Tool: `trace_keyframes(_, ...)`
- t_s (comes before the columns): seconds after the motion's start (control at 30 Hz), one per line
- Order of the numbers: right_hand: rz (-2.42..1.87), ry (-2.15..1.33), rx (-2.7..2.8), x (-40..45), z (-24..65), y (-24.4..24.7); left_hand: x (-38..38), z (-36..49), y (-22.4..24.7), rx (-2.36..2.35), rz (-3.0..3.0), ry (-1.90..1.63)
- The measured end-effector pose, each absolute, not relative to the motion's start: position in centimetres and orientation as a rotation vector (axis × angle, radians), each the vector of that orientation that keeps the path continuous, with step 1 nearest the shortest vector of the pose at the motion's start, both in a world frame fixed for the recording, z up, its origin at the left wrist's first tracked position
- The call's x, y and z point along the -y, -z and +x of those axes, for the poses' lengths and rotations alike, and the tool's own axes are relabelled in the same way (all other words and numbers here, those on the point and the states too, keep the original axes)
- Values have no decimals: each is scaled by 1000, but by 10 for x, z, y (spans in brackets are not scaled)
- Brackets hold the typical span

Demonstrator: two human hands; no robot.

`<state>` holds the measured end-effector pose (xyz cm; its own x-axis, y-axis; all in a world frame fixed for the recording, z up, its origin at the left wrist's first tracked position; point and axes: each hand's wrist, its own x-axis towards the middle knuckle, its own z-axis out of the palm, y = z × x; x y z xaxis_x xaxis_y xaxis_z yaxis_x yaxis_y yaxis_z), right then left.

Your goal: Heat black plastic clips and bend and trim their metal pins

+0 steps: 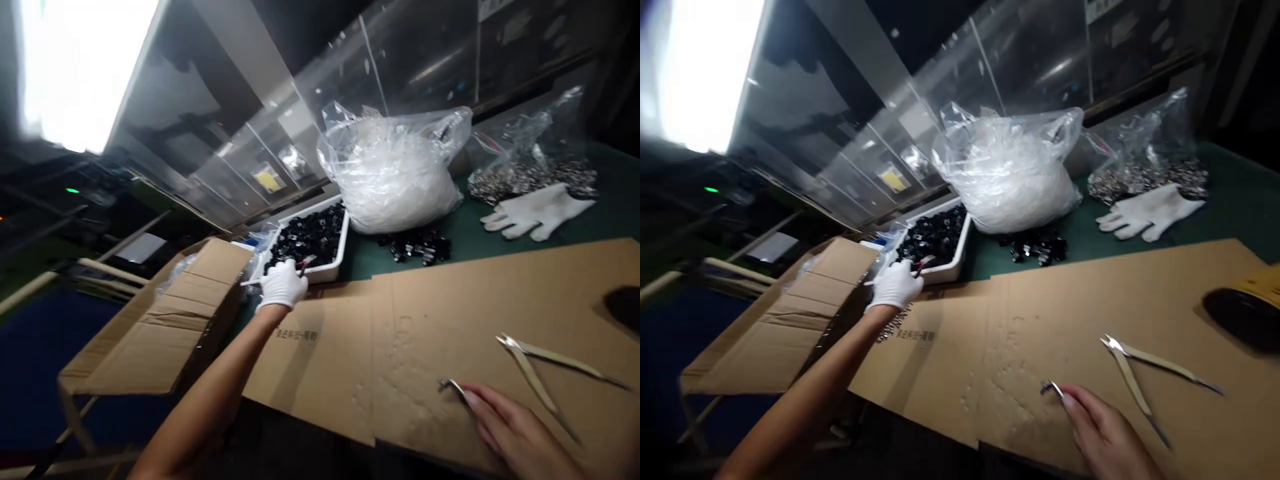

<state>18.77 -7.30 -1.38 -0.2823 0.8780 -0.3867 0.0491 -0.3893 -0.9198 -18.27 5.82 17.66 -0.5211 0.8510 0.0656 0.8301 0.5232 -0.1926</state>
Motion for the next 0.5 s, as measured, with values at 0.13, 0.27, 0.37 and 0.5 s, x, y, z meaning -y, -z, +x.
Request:
trace_keyframes(0.13, -1333, -1497, 1554, 72, 195, -7, -12, -144, -151, 2367, -1765, -426)
trace_keyframes(0.27, -1405, -1418, 1639, 77, 194, -19, 43, -93, -124, 2230, -2125, -471)
trace_keyframes(0.37, -1415, -1340, 1665, 81, 195, -19, 72, -62, -110, 2258, -2270, -544)
trace_keyframes(0.5, -1435, -1257, 1662, 83, 201, -15, 88, -44, -103, 2254, -2357, -653)
